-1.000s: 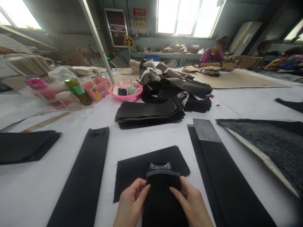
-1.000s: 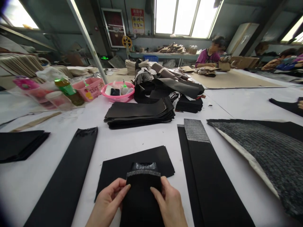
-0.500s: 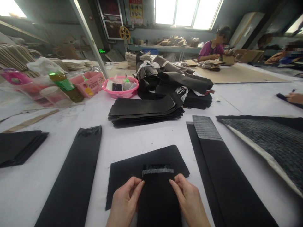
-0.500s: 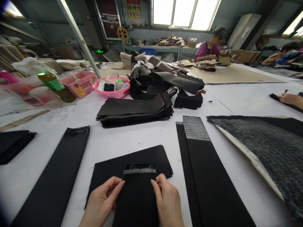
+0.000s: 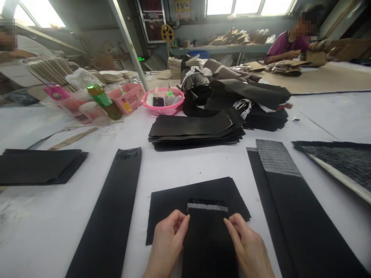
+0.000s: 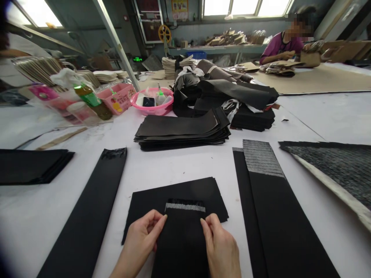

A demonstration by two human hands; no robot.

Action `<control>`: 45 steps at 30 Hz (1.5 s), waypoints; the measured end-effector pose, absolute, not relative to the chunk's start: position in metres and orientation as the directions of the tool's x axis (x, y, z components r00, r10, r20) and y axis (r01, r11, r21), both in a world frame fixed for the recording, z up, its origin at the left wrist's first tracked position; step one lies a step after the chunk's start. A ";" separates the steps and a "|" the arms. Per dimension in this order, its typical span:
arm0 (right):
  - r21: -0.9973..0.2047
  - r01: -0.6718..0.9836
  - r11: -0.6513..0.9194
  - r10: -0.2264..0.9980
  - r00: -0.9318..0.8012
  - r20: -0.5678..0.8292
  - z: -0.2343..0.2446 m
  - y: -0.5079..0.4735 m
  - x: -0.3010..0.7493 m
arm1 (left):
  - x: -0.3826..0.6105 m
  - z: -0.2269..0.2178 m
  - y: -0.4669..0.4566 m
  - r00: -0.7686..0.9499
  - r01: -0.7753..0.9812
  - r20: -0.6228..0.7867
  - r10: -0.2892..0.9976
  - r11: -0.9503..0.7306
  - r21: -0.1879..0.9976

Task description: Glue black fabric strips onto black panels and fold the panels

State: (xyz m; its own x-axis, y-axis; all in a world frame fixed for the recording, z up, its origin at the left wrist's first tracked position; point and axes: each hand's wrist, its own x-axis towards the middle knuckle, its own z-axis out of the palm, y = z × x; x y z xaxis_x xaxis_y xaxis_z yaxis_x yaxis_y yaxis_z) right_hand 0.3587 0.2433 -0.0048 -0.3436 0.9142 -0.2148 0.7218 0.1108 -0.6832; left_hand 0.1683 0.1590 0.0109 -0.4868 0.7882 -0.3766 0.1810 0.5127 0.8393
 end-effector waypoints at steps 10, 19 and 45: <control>-0.681 0.716 0.152 0.915 -0.363 -0.177 -0.007 0.244 0.358 | 0.168 0.005 0.161 -0.484 0.139 -0.404 0.776 0.524 0.840; -0.669 0.730 0.138 0.916 -0.352 -0.195 -0.008 0.245 0.358 | 0.168 0.004 0.161 -0.489 0.126 -0.413 0.769 0.530 0.838; -0.628 0.763 0.154 0.928 -0.330 -0.174 -0.003 0.246 0.351 | 0.165 0.009 0.168 -0.491 0.174 -0.462 0.739 0.603 0.779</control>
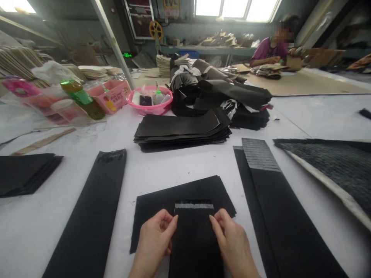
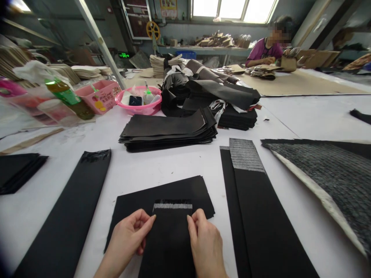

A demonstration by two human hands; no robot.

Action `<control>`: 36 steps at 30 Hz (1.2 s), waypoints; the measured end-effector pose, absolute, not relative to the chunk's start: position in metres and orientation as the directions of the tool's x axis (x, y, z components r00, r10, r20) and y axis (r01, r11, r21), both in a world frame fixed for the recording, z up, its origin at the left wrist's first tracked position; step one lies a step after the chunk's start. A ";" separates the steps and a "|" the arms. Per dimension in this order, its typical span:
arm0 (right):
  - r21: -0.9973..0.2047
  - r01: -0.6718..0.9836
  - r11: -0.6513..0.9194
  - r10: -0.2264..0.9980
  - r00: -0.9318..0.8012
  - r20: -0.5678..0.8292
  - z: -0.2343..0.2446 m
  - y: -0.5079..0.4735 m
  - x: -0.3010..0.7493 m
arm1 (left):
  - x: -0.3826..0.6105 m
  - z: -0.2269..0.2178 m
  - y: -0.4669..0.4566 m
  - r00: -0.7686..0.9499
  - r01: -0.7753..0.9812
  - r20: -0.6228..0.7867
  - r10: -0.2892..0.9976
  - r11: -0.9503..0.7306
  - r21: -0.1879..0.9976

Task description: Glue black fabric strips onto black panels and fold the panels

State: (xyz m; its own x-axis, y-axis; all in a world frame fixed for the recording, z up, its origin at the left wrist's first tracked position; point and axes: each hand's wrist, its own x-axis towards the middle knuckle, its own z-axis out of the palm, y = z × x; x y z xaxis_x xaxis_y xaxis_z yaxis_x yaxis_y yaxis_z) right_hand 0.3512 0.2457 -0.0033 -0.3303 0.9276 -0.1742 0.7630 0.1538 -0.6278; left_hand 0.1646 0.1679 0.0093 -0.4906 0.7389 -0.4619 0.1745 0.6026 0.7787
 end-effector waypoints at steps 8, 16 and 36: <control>-0.632 0.766 0.116 0.928 -0.310 -0.206 0.001 0.246 0.349 | 0.164 0.002 0.167 -0.500 0.175 -0.454 0.737 0.600 0.781; -0.624 0.777 0.087 0.922 -0.300 -0.246 -0.001 0.246 0.350 | 0.161 -0.003 0.166 -0.476 0.209 -0.476 0.739 0.621 0.756; -0.597 0.800 0.053 0.913 -0.281 -0.297 0.002 0.251 0.347 | 0.162 -0.001 0.168 -0.486 0.203 -0.493 0.722 0.642 0.739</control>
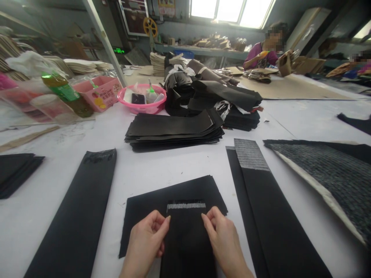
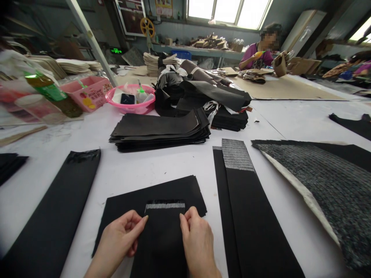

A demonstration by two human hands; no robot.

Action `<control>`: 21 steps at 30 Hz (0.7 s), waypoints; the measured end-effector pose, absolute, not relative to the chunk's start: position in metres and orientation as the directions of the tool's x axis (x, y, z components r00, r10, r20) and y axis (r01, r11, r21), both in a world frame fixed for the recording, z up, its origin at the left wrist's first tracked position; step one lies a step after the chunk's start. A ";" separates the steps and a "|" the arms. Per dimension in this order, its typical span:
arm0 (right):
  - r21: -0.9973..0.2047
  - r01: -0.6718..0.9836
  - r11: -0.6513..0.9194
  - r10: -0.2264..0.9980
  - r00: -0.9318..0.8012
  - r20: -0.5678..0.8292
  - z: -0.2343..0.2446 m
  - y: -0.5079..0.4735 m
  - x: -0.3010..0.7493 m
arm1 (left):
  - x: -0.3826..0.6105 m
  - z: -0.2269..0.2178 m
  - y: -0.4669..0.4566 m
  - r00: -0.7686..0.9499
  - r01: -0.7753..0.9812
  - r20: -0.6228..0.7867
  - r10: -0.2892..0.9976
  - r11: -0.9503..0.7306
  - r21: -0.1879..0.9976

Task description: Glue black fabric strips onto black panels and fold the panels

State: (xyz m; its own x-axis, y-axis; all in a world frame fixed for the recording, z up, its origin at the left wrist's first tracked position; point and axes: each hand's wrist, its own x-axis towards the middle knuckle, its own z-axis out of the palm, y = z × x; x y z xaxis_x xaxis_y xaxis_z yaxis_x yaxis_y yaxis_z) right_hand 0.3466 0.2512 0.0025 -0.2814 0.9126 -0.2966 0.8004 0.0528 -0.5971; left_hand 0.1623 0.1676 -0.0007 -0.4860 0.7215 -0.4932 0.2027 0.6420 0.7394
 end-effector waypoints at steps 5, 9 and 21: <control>-0.593 0.802 0.072 0.916 -0.289 -0.280 -0.001 0.251 0.347 | 0.164 0.004 0.171 -0.495 0.200 -0.482 0.723 0.635 0.747; -0.592 0.803 0.073 0.915 -0.290 -0.281 -0.001 0.252 0.347 | 0.165 0.007 0.172 -0.510 0.176 -0.477 0.716 0.629 0.757; -0.571 0.817 0.077 0.917 -0.284 -0.281 0.003 0.253 0.345 | 0.166 0.004 0.173 -0.516 0.162 -0.465 0.719 0.615 0.772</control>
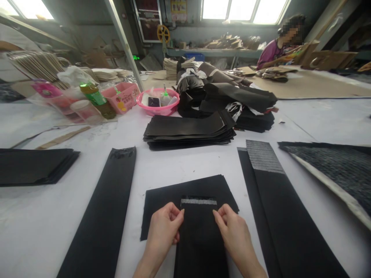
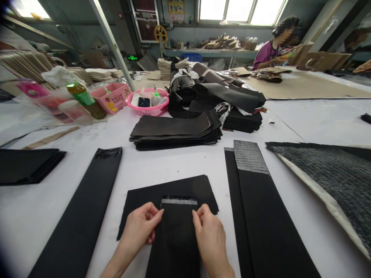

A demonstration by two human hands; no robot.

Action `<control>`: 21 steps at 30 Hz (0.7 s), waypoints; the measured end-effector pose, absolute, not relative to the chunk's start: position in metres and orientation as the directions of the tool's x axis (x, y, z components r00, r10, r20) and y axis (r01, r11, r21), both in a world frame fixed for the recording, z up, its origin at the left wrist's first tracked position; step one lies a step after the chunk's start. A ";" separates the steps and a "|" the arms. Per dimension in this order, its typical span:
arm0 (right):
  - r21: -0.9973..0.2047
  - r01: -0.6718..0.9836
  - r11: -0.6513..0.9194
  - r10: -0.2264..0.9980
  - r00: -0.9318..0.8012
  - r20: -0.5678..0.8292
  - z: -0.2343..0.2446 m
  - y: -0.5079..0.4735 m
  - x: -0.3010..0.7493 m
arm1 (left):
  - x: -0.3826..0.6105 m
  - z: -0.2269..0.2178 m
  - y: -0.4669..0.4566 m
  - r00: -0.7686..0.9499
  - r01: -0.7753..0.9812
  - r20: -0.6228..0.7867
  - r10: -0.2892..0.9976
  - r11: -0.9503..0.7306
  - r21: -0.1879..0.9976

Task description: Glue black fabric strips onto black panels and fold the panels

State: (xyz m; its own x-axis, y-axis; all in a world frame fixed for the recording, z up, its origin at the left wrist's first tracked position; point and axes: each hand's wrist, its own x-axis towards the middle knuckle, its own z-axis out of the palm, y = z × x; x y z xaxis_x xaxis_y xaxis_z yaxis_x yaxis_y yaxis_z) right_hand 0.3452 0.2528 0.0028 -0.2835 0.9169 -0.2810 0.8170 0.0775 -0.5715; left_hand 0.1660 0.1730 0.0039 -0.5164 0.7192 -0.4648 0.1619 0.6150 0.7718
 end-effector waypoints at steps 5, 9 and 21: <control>-0.553 0.827 0.100 0.923 -0.284 -0.259 0.006 0.253 0.343 | 0.167 0.005 0.172 -0.513 0.157 -0.459 0.725 0.606 0.780; -0.511 0.851 0.119 0.926 -0.280 -0.251 0.007 0.253 0.343 | 0.167 0.010 0.173 -0.501 0.179 -0.460 0.733 0.608 0.774; -0.440 0.883 0.164 0.934 -0.283 -0.218 0.017 0.252 0.343 | 0.166 0.003 0.170 -0.496 0.265 -0.405 0.768 0.578 0.772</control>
